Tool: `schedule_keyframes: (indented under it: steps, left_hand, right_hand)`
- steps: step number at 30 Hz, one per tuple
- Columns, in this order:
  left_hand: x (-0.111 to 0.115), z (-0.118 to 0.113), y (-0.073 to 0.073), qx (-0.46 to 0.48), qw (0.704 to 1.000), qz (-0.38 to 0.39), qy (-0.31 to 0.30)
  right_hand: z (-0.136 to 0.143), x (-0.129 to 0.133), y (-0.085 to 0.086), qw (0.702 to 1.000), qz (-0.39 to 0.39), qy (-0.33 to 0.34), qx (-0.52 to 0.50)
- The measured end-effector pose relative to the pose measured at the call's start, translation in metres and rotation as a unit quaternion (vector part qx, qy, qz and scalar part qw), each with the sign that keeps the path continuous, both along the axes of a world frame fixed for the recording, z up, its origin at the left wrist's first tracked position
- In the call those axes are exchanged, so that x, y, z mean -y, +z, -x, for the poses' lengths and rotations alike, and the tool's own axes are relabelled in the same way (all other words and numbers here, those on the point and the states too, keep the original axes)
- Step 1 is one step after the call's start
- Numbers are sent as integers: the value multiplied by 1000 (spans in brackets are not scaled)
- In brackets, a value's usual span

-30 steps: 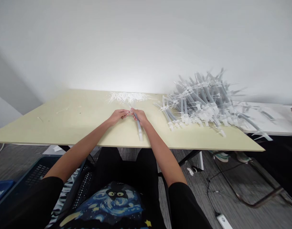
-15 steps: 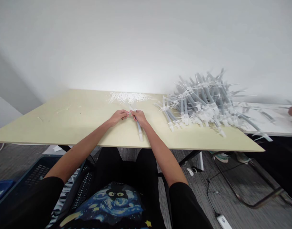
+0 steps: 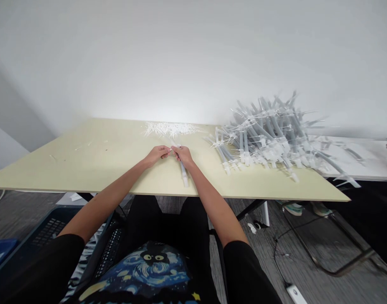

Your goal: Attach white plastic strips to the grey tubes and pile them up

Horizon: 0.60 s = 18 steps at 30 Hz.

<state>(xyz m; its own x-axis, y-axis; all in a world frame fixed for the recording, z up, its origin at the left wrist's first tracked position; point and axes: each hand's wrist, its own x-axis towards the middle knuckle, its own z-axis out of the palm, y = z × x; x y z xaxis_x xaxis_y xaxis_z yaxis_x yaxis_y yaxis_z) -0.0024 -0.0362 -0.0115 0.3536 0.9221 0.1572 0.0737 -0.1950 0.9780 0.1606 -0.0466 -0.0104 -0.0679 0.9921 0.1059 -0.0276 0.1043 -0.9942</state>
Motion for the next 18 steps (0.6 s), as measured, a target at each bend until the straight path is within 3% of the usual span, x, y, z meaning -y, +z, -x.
schedule_keyframes:
  steps: [10,18]
  left_hand:
    - [5,-2,4,-8,1000,-21,9]
    - [7,-1,6,-19,999,-28,1]
  right_hand:
    - [9,5,1,1000,-22,17,-11]
    - [5,4,-2,999,-17,-14,43]
